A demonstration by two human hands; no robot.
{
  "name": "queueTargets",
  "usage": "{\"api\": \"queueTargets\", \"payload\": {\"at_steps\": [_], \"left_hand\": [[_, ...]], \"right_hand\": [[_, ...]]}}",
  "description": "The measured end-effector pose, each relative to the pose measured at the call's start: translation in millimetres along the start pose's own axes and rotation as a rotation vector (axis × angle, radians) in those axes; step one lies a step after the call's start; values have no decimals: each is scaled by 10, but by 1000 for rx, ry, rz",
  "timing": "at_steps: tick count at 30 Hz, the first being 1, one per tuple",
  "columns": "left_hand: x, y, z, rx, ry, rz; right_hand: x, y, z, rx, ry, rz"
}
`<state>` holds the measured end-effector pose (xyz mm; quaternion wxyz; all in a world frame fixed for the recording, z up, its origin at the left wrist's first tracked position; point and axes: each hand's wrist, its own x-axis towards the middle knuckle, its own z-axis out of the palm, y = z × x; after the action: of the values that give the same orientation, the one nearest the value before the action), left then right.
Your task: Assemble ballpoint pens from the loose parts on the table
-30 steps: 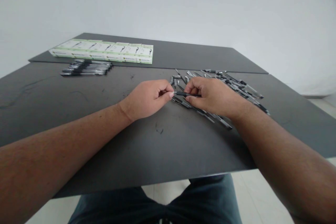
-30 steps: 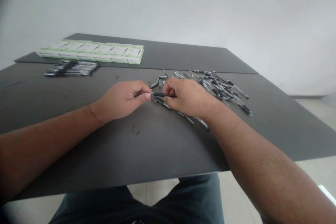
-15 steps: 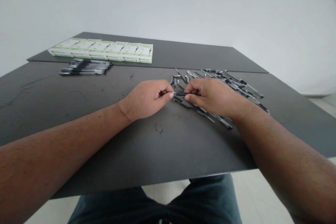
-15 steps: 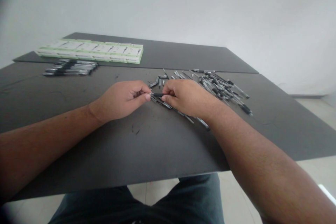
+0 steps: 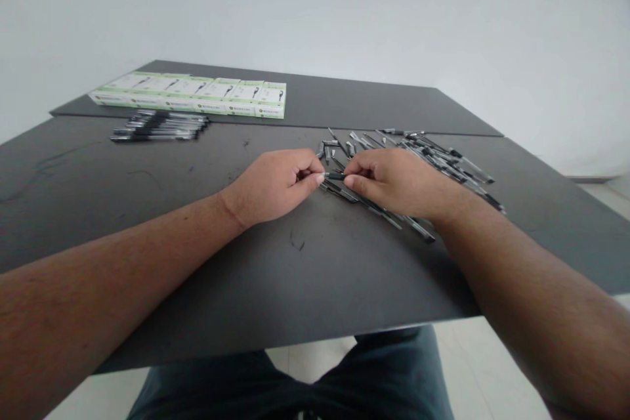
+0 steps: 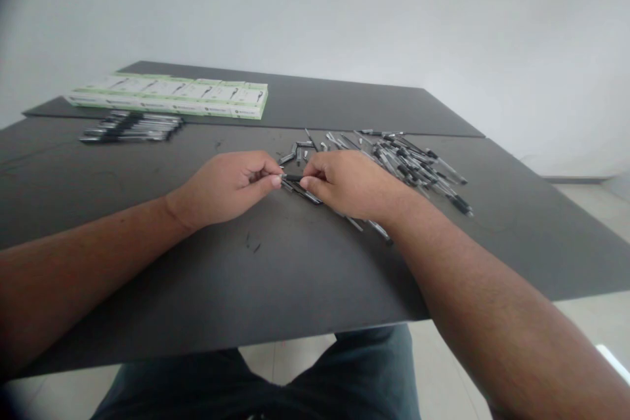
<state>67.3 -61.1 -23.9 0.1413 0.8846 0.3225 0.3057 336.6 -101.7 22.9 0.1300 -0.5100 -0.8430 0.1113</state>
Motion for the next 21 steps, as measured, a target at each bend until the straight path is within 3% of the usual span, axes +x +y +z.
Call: {"api": "queueTargets", "payload": {"at_steps": [7, 12, 17, 21], "left_hand": [[0, -9, 4, 2, 9, 4], [-4, -16, 5, 5, 5, -2], [-4, -14, 10, 15, 5, 4], [-2, -13, 11, 1, 13, 4]], "right_hand": [[-2, 21, 5, -29, -19, -60], [-8, 6, 7, 27, 23, 32], [-4, 2, -2, -42, -7, -37], [-5, 3, 7, 24, 12, 18]]}}
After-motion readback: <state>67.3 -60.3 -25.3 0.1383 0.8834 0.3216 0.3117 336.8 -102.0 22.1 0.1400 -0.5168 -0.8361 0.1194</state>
